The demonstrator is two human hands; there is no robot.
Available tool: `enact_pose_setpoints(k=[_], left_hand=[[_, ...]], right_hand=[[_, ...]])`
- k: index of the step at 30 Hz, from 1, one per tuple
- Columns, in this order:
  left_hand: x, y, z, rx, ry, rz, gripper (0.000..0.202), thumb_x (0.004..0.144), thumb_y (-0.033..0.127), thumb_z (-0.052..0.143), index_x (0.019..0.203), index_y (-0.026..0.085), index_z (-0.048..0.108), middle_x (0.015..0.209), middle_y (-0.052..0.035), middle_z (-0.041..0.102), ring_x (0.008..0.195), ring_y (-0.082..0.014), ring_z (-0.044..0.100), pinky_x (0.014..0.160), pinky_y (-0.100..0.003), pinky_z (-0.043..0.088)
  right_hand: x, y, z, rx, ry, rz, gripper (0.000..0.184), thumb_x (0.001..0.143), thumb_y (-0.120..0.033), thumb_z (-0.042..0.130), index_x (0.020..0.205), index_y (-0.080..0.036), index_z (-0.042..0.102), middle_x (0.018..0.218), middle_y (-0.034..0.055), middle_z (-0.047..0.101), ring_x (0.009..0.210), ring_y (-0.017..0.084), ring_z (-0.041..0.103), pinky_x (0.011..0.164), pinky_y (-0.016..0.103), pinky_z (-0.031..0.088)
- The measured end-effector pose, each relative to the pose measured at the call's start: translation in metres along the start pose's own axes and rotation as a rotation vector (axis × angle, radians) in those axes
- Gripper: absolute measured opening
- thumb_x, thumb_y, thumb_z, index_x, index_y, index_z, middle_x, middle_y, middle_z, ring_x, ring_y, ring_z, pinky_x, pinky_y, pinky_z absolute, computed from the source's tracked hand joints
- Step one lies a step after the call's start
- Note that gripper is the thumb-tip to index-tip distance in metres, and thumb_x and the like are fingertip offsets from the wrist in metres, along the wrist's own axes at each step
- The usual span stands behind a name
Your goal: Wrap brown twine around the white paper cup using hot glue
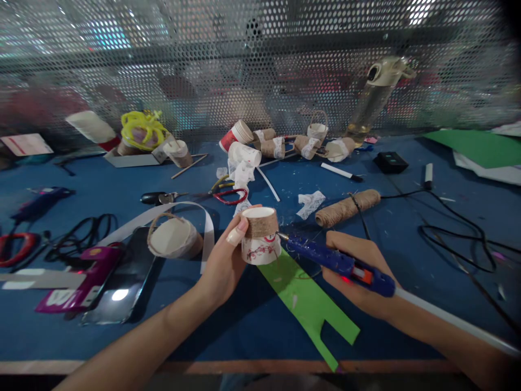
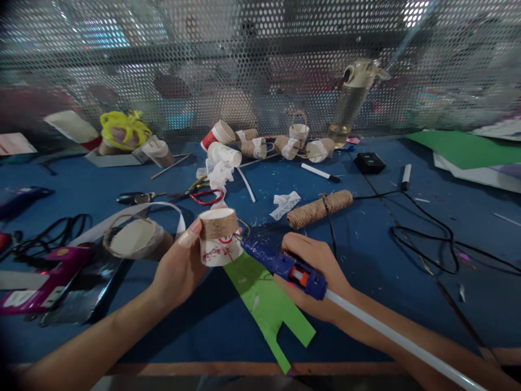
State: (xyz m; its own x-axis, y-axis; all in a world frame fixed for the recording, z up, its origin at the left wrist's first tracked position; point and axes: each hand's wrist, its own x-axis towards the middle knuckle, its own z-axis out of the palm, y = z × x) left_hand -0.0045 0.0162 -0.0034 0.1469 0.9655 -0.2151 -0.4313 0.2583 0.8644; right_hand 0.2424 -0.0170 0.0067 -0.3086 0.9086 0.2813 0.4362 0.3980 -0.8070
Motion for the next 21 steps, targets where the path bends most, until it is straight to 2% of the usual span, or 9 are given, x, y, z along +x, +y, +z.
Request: enact_pose_setpoints(k=[5, 15, 21], left_hand=[[-0.0003, 0.0024, 0.0028, -0.012, 0.002, -0.011, 0.045, 0.092, 0.053, 0.069, 0.122, 0.020, 0.074, 0.109, -0.0094, 0.078, 0.109, -0.0308, 0.070, 0.097, -0.042, 0.054], [-0.0016, -0.0004, 0.0021, -0.050, -0.025, -0.015, 0.043, 0.094, 0.047, 0.069, 0.129, 0.022, 0.073, 0.123, -0.0079, 0.076, 0.121, -0.0312, 0.066, 0.104, -0.042, 0.051], [0.0001, 0.0030, 0.0017, -0.049, 0.002, 0.007, 0.038, 0.091, 0.047, 0.071, 0.119, 0.021, 0.076, 0.121, -0.0064, 0.077, 0.121, -0.0306, 0.066, 0.102, -0.039, 0.053]], right_hand=[[0.0005, -0.0011, 0.0011, 0.000, 0.002, 0.023, 0.027, 0.080, -0.010, 0.060, 0.071, -0.023, 0.038, 0.064, -0.0063, 0.042, 0.053, 0.010, 0.041, 0.052, 0.027, 0.029], [-0.0015, -0.0037, 0.0021, 0.000, -0.028, 0.001, 0.028, 0.081, -0.015, 0.062, 0.070, -0.024, 0.038, 0.066, -0.0064, 0.041, 0.056, 0.011, 0.040, 0.054, 0.027, 0.029], [-0.0002, -0.0001, 0.0028, 0.000, -0.020, 0.023, 0.025, 0.080, -0.012, 0.061, 0.071, -0.023, 0.041, 0.064, -0.0068, 0.042, 0.054, 0.010, 0.041, 0.053, 0.026, 0.030]])
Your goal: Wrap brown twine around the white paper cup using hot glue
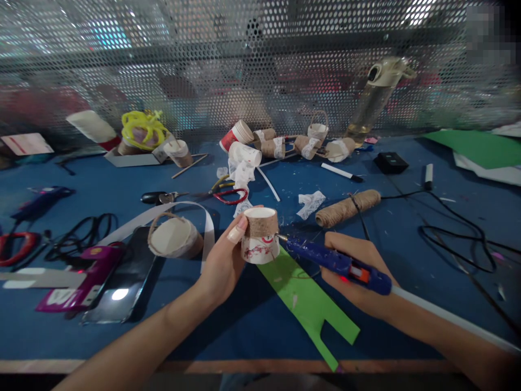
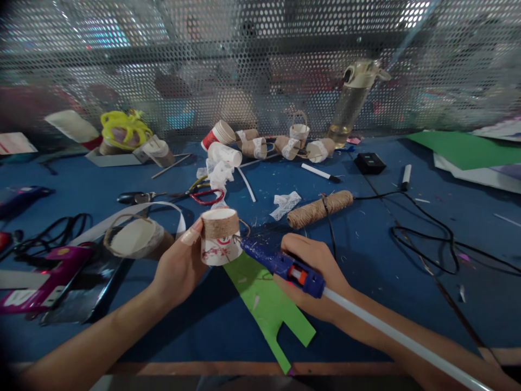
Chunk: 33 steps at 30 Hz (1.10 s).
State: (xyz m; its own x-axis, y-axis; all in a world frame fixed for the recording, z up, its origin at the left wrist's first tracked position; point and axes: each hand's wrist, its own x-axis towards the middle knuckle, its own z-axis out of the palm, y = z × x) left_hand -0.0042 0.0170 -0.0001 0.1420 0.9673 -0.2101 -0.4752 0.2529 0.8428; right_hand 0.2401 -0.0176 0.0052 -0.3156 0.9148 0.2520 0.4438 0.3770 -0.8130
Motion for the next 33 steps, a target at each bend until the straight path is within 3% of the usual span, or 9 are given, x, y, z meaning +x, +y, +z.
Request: enact_pose_setpoints(k=[7, 11, 15, 19, 26, 33], left_hand=[[-0.001, 0.000, 0.003, 0.043, -0.006, -0.017, 0.045, 0.090, 0.050, 0.074, 0.125, 0.022, 0.073, 0.122, -0.0067, 0.076, 0.118, -0.0296, 0.067, 0.093, -0.035, 0.055], [-0.002, -0.002, 0.005, 0.076, -0.004, -0.026, 0.046, 0.087, 0.050, 0.077, 0.124, 0.023, 0.071, 0.126, -0.0062, 0.075, 0.119, -0.0284, 0.066, 0.088, -0.032, 0.054], [-0.003, -0.004, 0.006, 0.100, 0.004, -0.016, 0.044, 0.082, 0.046, 0.084, 0.120, 0.027, 0.072, 0.130, -0.0027, 0.074, 0.128, -0.0268, 0.062, 0.097, -0.031, 0.050], [-0.004, -0.009, 0.006, 0.187, -0.044, 0.049, 0.044, 0.083, 0.043, 0.085, 0.122, 0.029, 0.070, 0.130, -0.0009, 0.073, 0.129, -0.0246, 0.061, 0.105, -0.032, 0.045], [-0.004, -0.014, 0.009, 0.336, -0.082, 0.137, 0.045, 0.084, 0.040, 0.084, 0.123, 0.027, 0.065, 0.129, -0.0022, 0.071, 0.125, -0.0225, 0.062, 0.107, -0.032, 0.045], [-0.005, -0.012, 0.009, 0.361, -0.097, 0.144, 0.044, 0.085, 0.041, 0.082, 0.123, 0.026, 0.065, 0.126, -0.0028, 0.072, 0.119, -0.0211, 0.064, 0.103, -0.032, 0.050]], right_hand=[[0.003, 0.000, -0.002, 0.043, 0.110, 0.161, 0.021, 0.082, -0.013, 0.064, 0.070, -0.023, 0.049, 0.064, -0.0056, 0.047, 0.056, 0.011, 0.045, 0.054, 0.026, 0.036], [0.002, -0.001, 0.003, 0.231, 0.151, 0.197, 0.017, 0.089, -0.026, 0.071, 0.078, -0.025, 0.058, 0.067, -0.0034, 0.060, 0.060, 0.015, 0.058, 0.060, 0.029, 0.050], [0.005, -0.007, 0.014, 0.517, 0.175, 0.292, 0.023, 0.077, -0.031, 0.086, 0.092, -0.029, 0.068, 0.087, -0.0004, 0.076, 0.080, 0.022, 0.076, 0.076, 0.035, 0.065], [0.007, -0.012, 0.024, 0.618, 0.147, 0.355, 0.029, 0.070, -0.027, 0.090, 0.091, -0.032, 0.071, 0.083, 0.0000, 0.080, 0.084, 0.027, 0.080, 0.081, 0.042, 0.069], [0.008, -0.010, 0.032, 0.469, 0.289, 0.318, 0.024, 0.072, -0.027, 0.088, 0.088, -0.027, 0.070, 0.080, 0.0008, 0.078, 0.074, 0.023, 0.077, 0.074, 0.039, 0.068], [0.011, -0.017, 0.022, 0.373, 0.287, 0.272, 0.011, 0.082, -0.025, 0.082, 0.082, -0.024, 0.070, 0.079, -0.0010, 0.075, 0.074, 0.016, 0.073, 0.075, 0.028, 0.064]])
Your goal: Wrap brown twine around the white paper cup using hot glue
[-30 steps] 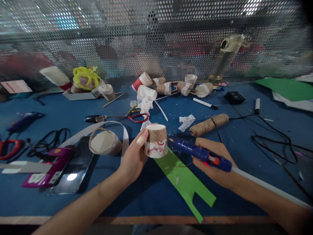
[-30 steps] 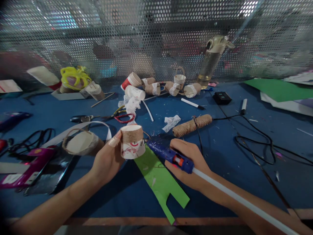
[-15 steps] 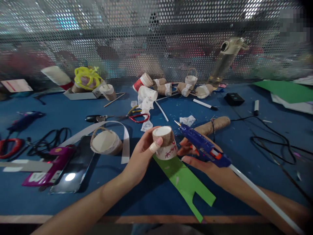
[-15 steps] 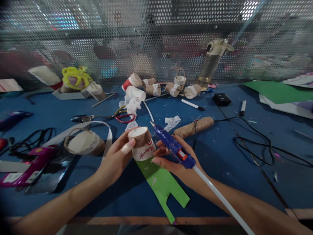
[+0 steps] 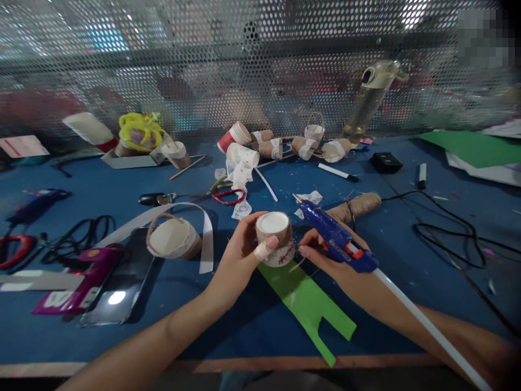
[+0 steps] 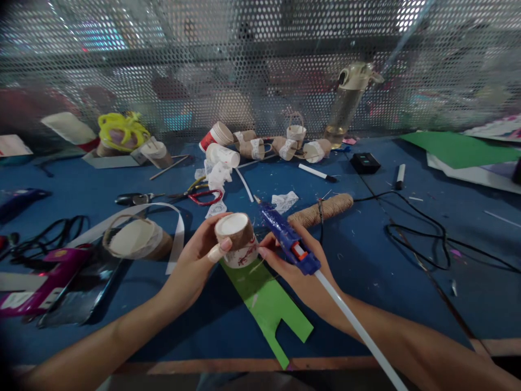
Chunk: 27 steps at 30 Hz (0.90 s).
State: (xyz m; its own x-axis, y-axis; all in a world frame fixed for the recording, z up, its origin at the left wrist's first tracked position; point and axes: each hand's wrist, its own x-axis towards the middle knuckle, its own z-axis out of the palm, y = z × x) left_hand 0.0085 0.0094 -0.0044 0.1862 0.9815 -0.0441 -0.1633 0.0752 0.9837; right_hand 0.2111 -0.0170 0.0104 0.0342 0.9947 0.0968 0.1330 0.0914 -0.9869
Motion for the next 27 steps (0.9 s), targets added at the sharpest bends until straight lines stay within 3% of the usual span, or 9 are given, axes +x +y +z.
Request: enact_pose_setpoints(k=[11, 20, 27], left_hand=[[0.0018, 0.0025, -0.0024, -0.035, -0.054, -0.062, 0.043, 0.083, 0.044, 0.083, 0.119, 0.026, 0.069, 0.124, -0.0030, 0.076, 0.117, -0.0217, 0.067, 0.098, -0.029, 0.053], [-0.0005, 0.0030, -0.0023, -0.037, -0.064, -0.108, 0.042, 0.085, 0.042, 0.081, 0.123, 0.026, 0.072, 0.127, -0.0066, 0.075, 0.121, -0.0278, 0.065, 0.102, -0.035, 0.050], [-0.0015, 0.0034, -0.0011, -0.085, -0.069, -0.149, 0.040, 0.082, 0.044, 0.084, 0.117, 0.027, 0.077, 0.127, -0.0062, 0.075, 0.126, -0.0304, 0.062, 0.108, -0.039, 0.046]], right_hand=[[0.0052, 0.0052, -0.0068, 0.080, -0.011, 0.009, 0.018, 0.084, -0.027, 0.081, 0.080, -0.025, 0.064, 0.075, -0.0057, 0.071, 0.068, 0.012, 0.071, 0.073, 0.026, 0.062], [0.0085, 0.0034, -0.0081, 0.155, -0.058, 0.139, 0.023, 0.080, -0.035, 0.084, 0.078, -0.025, 0.062, 0.075, -0.0030, 0.070, 0.072, 0.017, 0.072, 0.082, 0.036, 0.065], [0.0081, 0.0017, -0.0054, 0.211, -0.021, 0.176, 0.031, 0.072, -0.036, 0.089, 0.076, -0.024, 0.061, 0.075, -0.0039, 0.068, 0.065, 0.014, 0.069, 0.073, 0.033, 0.065]])
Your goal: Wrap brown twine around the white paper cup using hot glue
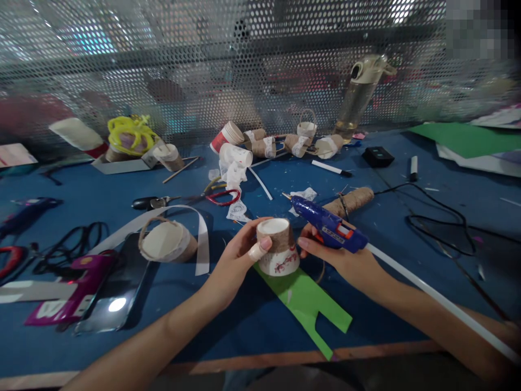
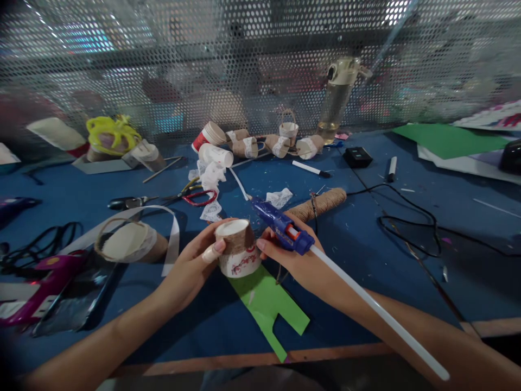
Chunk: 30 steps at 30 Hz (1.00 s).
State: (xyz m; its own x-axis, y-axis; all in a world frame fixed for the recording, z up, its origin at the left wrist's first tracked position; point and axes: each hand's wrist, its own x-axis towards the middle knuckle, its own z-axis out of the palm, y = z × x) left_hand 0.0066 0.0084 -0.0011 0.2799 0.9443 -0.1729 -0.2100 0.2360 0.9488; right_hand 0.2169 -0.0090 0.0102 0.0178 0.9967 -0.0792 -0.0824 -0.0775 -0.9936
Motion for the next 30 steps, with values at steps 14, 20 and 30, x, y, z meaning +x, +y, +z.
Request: enact_pose_setpoints(k=[14, 20, 30], left_hand=[[-0.0010, 0.0015, -0.0009, -0.051, -0.024, -0.071, 0.039, 0.082, 0.044, 0.084, 0.117, 0.027, 0.078, 0.127, -0.0066, 0.076, 0.126, -0.0308, 0.063, 0.107, -0.039, 0.047], [-0.0016, 0.0016, -0.0011, -0.053, -0.044, -0.074, 0.042, 0.082, 0.044, 0.084, 0.120, 0.027, 0.077, 0.133, -0.0066, 0.074, 0.131, -0.0317, 0.060, 0.108, -0.039, 0.046], [-0.0019, 0.0002, 0.0022, -0.071, -0.014, -0.127, 0.052, 0.076, 0.044, 0.089, 0.123, 0.029, 0.073, 0.130, -0.0056, 0.073, 0.123, -0.0298, 0.063, 0.099, -0.036, 0.049]], right_hand=[[-0.0019, -0.0005, -0.0004, -0.053, 0.004, 0.001, 0.029, 0.072, -0.038, 0.089, 0.076, -0.023, 0.064, 0.069, -0.0046, 0.067, 0.066, 0.014, 0.067, 0.074, 0.031, 0.064], [-0.0038, 0.0021, 0.0007, -0.040, 0.030, -0.012, 0.028, 0.070, -0.035, 0.090, 0.076, -0.023, 0.065, 0.073, -0.0037, 0.068, 0.068, 0.014, 0.068, 0.071, 0.030, 0.065], [-0.0071, 0.0029, 0.0030, -0.088, 0.002, -0.027, 0.022, 0.076, -0.030, 0.085, 0.080, -0.024, 0.065, 0.076, -0.0038, 0.071, 0.069, 0.013, 0.069, 0.070, 0.027, 0.062]])
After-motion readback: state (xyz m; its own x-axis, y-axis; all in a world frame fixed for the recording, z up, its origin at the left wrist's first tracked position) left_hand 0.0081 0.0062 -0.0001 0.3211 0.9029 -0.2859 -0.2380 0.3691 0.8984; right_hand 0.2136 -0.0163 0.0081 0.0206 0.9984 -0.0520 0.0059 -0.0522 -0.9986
